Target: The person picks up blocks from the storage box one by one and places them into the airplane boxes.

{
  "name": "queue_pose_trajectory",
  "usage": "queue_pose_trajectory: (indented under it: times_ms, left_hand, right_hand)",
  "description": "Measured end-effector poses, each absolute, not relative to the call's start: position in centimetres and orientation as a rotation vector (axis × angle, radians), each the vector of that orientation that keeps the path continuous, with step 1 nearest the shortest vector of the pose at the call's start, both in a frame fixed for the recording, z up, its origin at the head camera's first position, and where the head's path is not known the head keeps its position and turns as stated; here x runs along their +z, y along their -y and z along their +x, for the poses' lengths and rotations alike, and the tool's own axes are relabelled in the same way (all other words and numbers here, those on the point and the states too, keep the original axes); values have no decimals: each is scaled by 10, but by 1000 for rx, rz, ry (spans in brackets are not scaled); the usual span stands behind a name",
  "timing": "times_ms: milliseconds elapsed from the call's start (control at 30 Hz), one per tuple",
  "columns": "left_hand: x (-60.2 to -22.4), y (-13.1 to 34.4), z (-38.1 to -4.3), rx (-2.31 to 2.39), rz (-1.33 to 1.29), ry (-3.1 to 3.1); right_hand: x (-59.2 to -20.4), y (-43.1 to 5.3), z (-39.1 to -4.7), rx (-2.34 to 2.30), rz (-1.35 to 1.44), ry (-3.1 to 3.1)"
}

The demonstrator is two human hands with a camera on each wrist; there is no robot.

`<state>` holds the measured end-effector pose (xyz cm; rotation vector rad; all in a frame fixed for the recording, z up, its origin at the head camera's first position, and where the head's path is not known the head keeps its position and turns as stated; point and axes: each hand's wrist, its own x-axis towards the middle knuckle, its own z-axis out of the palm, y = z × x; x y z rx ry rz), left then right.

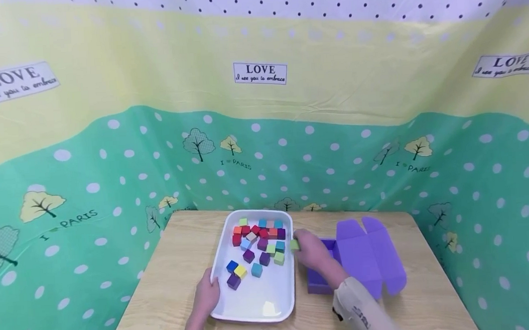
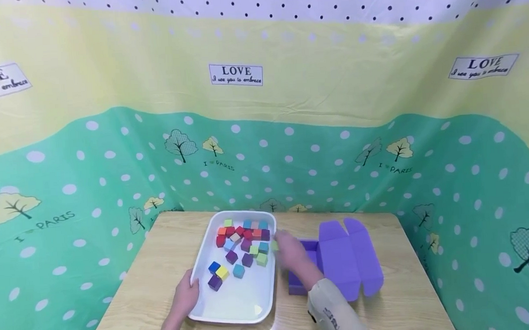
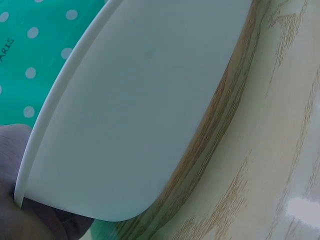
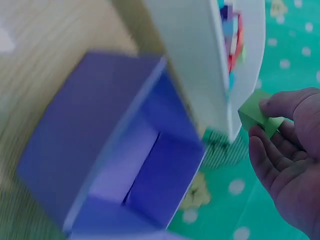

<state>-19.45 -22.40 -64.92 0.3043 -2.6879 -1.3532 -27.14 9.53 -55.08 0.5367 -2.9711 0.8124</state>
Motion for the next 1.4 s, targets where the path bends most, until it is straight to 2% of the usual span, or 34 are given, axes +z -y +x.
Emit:
queue_pose_trajectory:
  times_ms: [400, 800, 1167, 1400]
  left_hand:
    - [-648, 222, -192, -1397, 313, 2677]
    - [-653, 220, -184, -1394, 365, 2691]
    - [-647, 220, -191, -1412, 349, 2658]
    - [-643, 221, -193, -1430, 359, 2658]
  right_hand:
    - [-570, -141, -293, 656, 483, 2966]
    - [-612, -155, -289, 687, 542, 2967]
    - [-627, -158, -297, 653, 584, 2940]
    - [-627, -159, -295, 553, 383, 2971]
